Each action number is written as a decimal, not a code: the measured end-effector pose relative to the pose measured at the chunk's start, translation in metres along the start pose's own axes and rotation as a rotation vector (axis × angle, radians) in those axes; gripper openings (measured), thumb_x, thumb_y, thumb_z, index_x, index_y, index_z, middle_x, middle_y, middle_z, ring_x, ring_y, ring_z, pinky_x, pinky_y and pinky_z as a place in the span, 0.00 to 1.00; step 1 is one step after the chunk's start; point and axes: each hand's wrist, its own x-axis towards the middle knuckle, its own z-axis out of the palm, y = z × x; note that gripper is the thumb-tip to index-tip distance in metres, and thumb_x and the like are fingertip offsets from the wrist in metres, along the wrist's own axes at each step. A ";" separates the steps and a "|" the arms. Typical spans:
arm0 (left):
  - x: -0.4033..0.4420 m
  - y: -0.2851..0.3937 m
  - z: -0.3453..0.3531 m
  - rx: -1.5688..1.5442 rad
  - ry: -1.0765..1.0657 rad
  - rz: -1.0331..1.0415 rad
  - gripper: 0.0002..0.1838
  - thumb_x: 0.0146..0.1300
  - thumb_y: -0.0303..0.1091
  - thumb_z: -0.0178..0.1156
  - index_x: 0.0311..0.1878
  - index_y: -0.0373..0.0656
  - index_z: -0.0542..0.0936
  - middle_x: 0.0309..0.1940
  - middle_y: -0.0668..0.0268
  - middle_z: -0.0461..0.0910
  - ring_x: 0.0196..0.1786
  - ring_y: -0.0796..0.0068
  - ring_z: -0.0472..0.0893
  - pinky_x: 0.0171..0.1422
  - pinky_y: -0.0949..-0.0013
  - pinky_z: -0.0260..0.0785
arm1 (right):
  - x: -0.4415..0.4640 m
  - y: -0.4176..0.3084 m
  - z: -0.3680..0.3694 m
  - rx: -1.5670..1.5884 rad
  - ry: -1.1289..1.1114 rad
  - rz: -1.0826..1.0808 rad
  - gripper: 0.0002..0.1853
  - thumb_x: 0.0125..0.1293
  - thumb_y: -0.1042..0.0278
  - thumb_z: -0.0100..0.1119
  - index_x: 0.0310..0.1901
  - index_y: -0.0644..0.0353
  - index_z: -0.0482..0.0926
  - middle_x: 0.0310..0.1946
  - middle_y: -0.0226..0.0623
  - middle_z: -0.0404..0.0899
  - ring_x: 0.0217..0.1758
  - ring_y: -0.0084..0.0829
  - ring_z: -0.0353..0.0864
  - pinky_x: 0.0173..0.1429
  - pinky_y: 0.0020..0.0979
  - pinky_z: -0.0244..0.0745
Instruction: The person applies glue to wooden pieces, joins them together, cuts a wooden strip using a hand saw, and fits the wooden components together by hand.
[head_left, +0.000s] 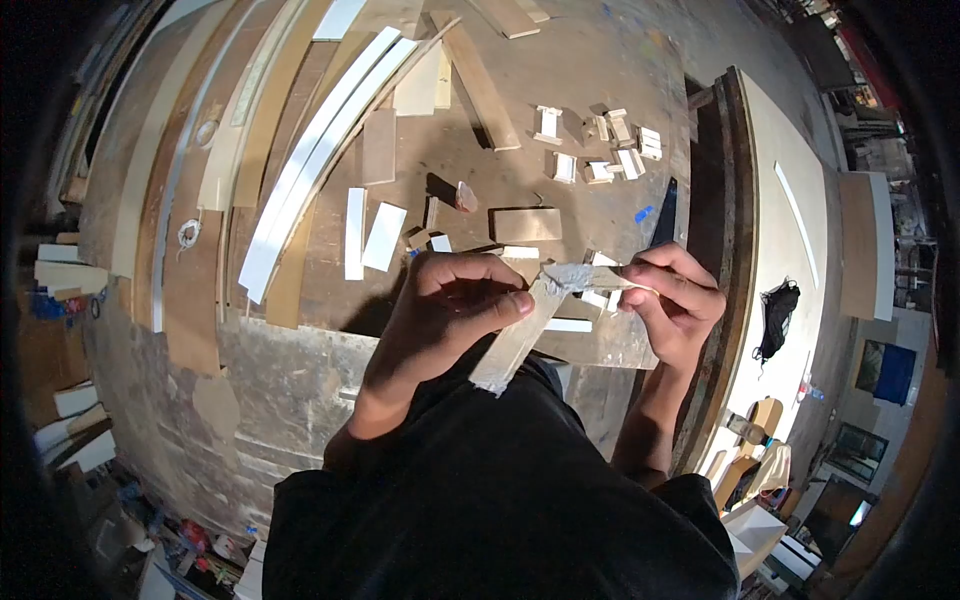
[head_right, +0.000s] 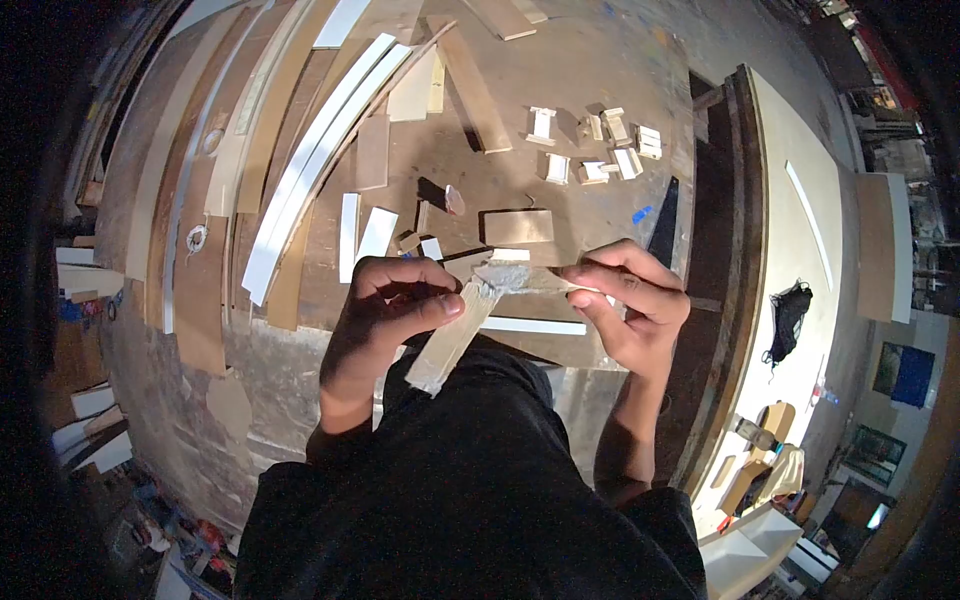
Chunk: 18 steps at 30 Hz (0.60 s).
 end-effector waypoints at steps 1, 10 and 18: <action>0.000 0.001 0.001 -0.080 0.016 -0.016 0.06 0.64 0.27 0.72 0.40 0.34 0.87 0.32 0.66 0.87 0.36 0.85 0.83 0.43 0.78 0.74 | 0.000 0.001 -0.004 -0.001 -0.002 0.000 0.13 0.54 0.75 0.78 0.43 0.66 0.91 0.35 0.41 0.86 0.37 0.29 0.84 0.41 0.27 0.77; 0.006 -0.009 -0.010 -0.092 -0.041 -0.089 0.07 0.64 0.28 0.72 0.39 0.33 0.86 0.32 0.66 0.87 0.38 0.84 0.85 0.45 0.77 0.76 | 0.005 0.007 -0.016 0.138 -0.025 -0.056 0.08 0.64 0.75 0.73 0.42 0.70 0.89 0.29 0.42 0.85 0.25 0.25 0.82 0.29 0.23 0.75; 0.009 -0.013 -0.003 0.138 0.110 0.207 0.08 0.67 0.30 0.71 0.38 0.33 0.87 0.30 0.64 0.87 0.31 0.84 0.83 0.38 0.78 0.75 | -0.027 -0.005 0.021 0.103 0.273 0.155 0.08 0.72 0.76 0.65 0.46 0.72 0.87 0.20 0.37 0.81 0.17 0.23 0.78 0.23 0.24 0.72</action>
